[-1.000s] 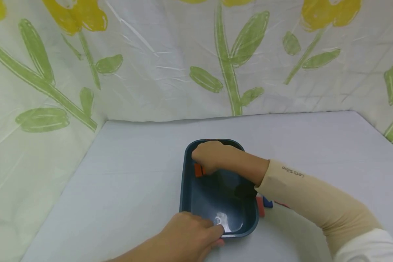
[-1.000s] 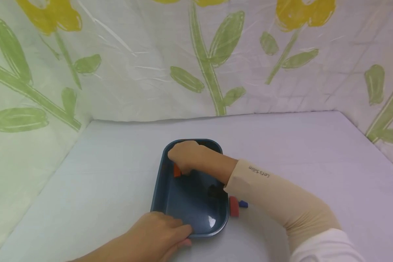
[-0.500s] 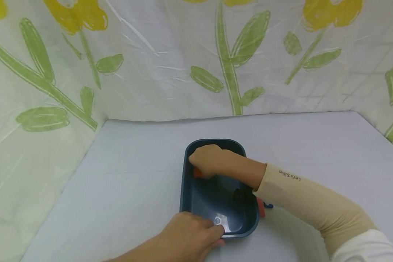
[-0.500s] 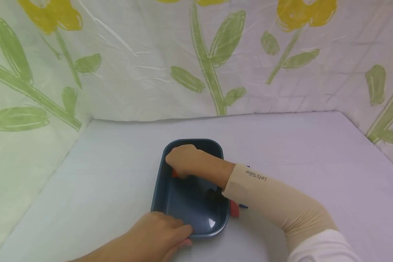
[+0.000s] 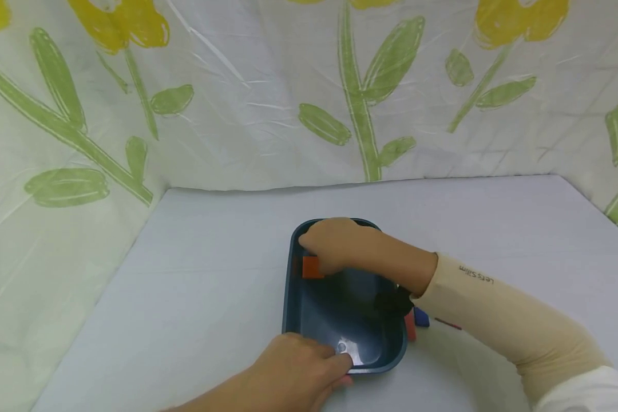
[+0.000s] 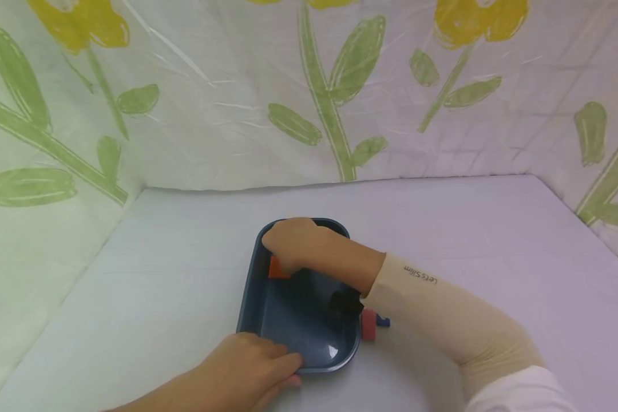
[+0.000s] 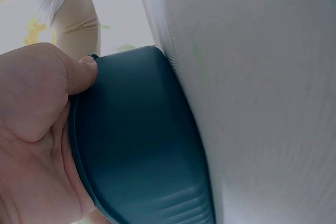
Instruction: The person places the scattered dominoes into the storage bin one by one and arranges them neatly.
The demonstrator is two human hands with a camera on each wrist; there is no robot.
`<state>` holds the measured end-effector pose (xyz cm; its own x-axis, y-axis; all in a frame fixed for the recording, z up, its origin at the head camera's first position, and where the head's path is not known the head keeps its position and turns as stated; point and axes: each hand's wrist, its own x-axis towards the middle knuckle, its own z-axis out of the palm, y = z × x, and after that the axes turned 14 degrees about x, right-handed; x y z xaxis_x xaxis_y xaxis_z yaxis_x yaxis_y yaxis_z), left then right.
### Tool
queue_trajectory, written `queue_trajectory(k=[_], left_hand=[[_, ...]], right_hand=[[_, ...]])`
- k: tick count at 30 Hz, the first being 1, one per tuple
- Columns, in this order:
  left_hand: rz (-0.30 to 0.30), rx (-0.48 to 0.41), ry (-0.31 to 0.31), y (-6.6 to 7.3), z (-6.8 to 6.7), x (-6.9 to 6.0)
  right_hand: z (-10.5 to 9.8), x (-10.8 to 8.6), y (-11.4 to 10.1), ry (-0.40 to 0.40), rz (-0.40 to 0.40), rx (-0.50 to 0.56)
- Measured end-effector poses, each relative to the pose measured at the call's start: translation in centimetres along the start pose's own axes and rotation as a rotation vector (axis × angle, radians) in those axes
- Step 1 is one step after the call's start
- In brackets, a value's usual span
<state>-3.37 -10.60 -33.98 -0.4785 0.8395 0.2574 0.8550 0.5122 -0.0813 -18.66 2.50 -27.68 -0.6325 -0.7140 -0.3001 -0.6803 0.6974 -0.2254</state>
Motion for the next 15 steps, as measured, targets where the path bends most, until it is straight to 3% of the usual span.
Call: queue_trajectory(k=[2, 9, 15], left_hand=[[0.001, 0.001, -0.008, 0.0, 0.0, 0.0], [-0.028, -0.031, -0.148, -0.1, -0.4, 0.2], [-0.044, -0.016, -0.181, 0.1, -0.5, 0.2]], right_hand=[[-0.8, -1.1, 0.2, 0.011, -0.013, 0.003], [-2.6, -6.2, 1.5, 0.122, -0.02, 0.043], [-2.3, -9.9, 3.3, 0.213, 0.066, 0.091]])
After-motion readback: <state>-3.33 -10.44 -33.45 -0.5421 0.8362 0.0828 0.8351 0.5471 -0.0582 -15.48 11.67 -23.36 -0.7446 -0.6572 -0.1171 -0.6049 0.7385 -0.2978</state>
